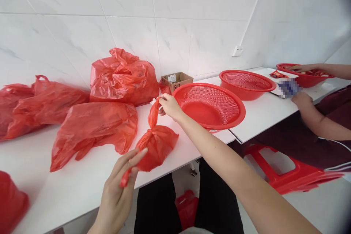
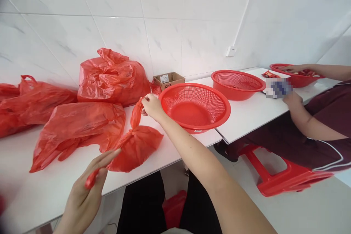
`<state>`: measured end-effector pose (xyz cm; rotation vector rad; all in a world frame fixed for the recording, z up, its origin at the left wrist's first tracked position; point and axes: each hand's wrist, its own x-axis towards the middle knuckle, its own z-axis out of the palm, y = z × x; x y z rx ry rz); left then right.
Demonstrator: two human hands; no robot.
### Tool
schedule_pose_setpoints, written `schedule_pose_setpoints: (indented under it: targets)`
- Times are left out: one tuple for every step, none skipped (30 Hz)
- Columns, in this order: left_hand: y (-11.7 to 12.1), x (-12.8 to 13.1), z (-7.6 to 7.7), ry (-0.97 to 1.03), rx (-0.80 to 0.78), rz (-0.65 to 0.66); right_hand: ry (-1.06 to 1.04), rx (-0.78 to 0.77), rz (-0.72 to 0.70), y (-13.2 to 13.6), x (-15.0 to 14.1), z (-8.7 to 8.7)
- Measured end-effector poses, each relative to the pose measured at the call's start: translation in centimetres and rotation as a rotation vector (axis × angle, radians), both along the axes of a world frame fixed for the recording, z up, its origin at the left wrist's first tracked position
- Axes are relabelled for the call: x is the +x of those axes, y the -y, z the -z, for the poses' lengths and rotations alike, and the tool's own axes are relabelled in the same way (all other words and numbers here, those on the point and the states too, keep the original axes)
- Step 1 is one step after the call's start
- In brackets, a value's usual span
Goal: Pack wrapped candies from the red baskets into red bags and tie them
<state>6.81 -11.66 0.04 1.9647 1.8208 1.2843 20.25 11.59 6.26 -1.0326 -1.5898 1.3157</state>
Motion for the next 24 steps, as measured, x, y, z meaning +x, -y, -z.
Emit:
schedule_pose_setpoints:
  targets:
    - [-0.6, 0.2, 0.4, 0.092, -0.021, -0.070, 0.027, 0.044, -0.006, 0.7, 0.0, 0.5]
    - [-1.3, 0.5, 0.9, 0.183, -0.040, -0.129, 0.072, 0.111, -0.002, 1.6, 0.1, 1.2]
    - [-2.0, 0.9, 1.4, 0.260, -0.054, -0.168, 0.131, 0.192, 0.011, 2.5, 0.2, 2.1]
    - [-2.7, 1.4, 2.0, 0.314, -0.056, -0.194, 0.195, 0.272, 0.033, 3.4, 0.2, 3.1]
    - [-3.3, 2.0, 2.5, 0.340, -0.048, -0.212, 0.256, 0.338, 0.061, 4.4, 0.3, 4.2]
    - [-3.8, 2.4, 3.0, 0.335, -0.037, -0.224, 0.306, 0.383, 0.090, 5.3, 0.3, 5.4]
    - [-4.2, 2.8, 3.4, 0.303, -0.024, -0.234, 0.349, 0.410, 0.120, 6.0, 0.4, 6.4]
    - [-4.6, 3.1, 3.6, 0.254, -0.016, -0.240, 0.388, 0.427, 0.145, 6.7, 0.5, 7.3]
    - [-4.8, 3.2, 3.8, 0.199, -0.017, -0.238, 0.425, 0.446, 0.160, 7.1, 0.6, 8.0]
    - [-5.0, 3.2, 3.9, 0.155, -0.024, -0.228, 0.459, 0.470, 0.171, 7.3, 0.8, 8.5]
    - [-5.1, 3.0, 3.9, 0.130, -0.036, -0.217, 0.488, 0.498, 0.174, 7.3, 1.1, 8.8]
    - [-5.1, 2.7, 3.9, 0.127, -0.046, -0.212, 0.510, 0.526, 0.169, 7.2, 1.4, 9.0]
    - [-5.0, 2.3, 4.0, 0.136, -0.056, -0.217, 0.530, 0.546, 0.159, 6.9, 1.8, 8.9]
    - [-4.9, 1.9, 4.1, 0.143, -0.070, -0.226, 0.550, 0.554, 0.146, 6.7, 2.3, 8.8]
    - [-4.7, 1.5, 4.2, 0.136, -0.084, -0.241, 0.570, 0.551, 0.138, 6.5, 2.7, 8.6]
    - [-4.5, 1.1, 4.5, 0.111, -0.094, -0.254, 0.588, 0.542, 0.136, 6.5, 3.1, 8.4]
    - [-4.3, 0.8, 4.8, 0.072, -0.098, -0.260, 0.602, 0.536, 0.140, 6.7, 3.4, 8.1]
    - [-4.1, 0.5, 5.1, 0.029, -0.096, -0.258, 0.606, 0.536, 0.148, 7.1, 3.6, 8.0]
    - [-3.9, 0.4, 5.4, -0.009, -0.088, -0.250, 0.600, 0.546, 0.154, 7.6, 3.6, 7.9]
    - [-3.9, 0.4, 5.7, -0.036, -0.076, -0.240, 0.587, 0.564, 0.154, 8.2, 3.5, 8.0]
    - [-3.8, 0.4, 5.9, -0.051, -0.064, -0.229, 0.573, 0.582, 0.146, 8.8, 3.3, 8.1]
    - [-3.9, 0.5, 5.9, -0.054, -0.056, -0.219, 0.565, 0.595, 0.130, 9.4, 3.1, 8.4]
    - [-3.9, 0.6, 5.9, -0.049, -0.051, -0.214, 0.563, 0.599, 0.110, 9.7, 2.9, 8.7]
    - [-4.0, 0.7, 5.8, -0.041, -0.049, -0.212, 0.572, 0.595, 0.090, 9.9, 2.7, 9.1]
